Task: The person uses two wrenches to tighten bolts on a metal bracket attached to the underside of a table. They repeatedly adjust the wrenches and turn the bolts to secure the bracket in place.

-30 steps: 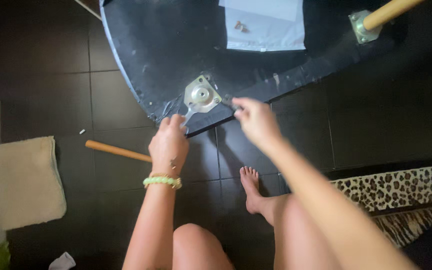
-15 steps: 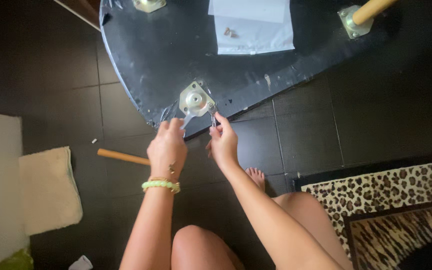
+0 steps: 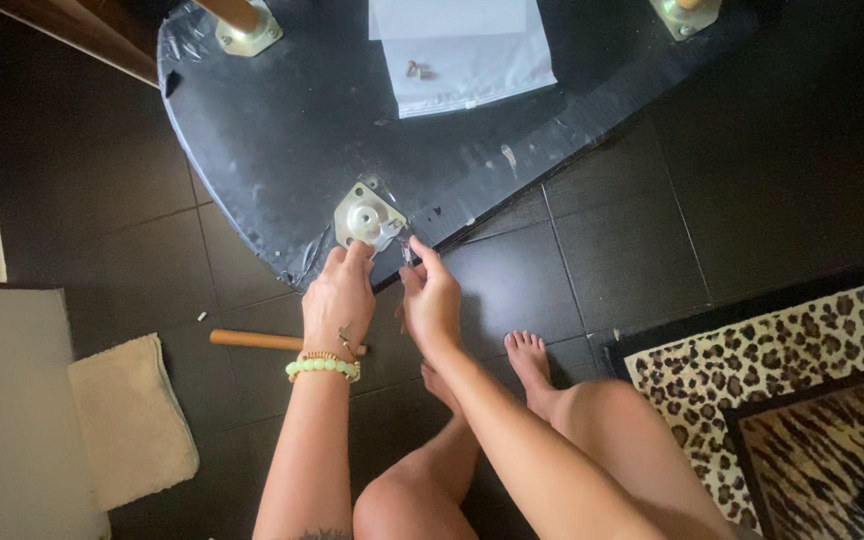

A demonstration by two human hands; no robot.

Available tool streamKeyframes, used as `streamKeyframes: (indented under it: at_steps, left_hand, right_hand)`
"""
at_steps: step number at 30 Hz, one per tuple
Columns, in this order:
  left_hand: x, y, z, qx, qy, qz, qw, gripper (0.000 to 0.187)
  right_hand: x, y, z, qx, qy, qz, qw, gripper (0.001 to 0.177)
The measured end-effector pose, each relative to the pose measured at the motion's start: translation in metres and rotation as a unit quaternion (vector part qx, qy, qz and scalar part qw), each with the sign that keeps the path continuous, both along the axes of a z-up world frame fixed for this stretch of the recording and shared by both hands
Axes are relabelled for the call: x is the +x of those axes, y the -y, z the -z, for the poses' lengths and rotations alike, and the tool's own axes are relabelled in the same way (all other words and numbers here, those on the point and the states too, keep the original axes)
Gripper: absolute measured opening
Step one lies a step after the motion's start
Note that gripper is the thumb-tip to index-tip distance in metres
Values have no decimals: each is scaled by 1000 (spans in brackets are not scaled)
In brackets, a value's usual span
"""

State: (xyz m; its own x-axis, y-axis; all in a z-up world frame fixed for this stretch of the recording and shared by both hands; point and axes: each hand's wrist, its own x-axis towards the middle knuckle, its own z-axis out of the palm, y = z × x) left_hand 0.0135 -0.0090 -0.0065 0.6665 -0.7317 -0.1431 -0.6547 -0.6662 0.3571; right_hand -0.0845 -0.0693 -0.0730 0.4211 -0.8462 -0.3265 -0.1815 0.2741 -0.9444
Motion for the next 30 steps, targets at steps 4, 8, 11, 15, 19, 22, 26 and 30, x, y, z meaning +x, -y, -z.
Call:
streamKeyframes:
  at_steps: [4, 8, 11, 15, 19, 22, 26, 30]
  left_hand:
    - [2, 1, -5, 3, 23, 28, 999, 17]
    - [7, 1, -11, 29, 57, 66, 996, 22]
    - [8, -2, -13, 59, 65, 84, 993, 24]
    - [9, -2, -15, 52, 72, 98, 991, 28]
    - [4, -4, -17, 48, 54, 89, 993, 35]
    - [6, -3, -18, 55, 49, 72, 995, 33]
    - [4, -11, -16, 19, 70, 47, 996, 24]
    - [7, -11, -19, -6, 91, 53, 994, 21]
  right_hand:
    - [0, 3, 10, 19, -14, 11, 1000, 43]
    - [-8, 17, 19, -149, -55, -5, 987, 37]
    - [-15, 28, 22, -162, -34, -28, 986, 35]
    - [-16, 41, 15, -181, -77, -64, 978, 33]
    - [-20, 41, 5, -176, -103, -67, 977, 32]
    - [-17, 42, 7, -172, -89, -61, 979, 33]
    - [-21, 42, 21, -182, -83, -54, 978, 29]
    - [-21, 67, 16, -225, -12, 14, 974, 29]
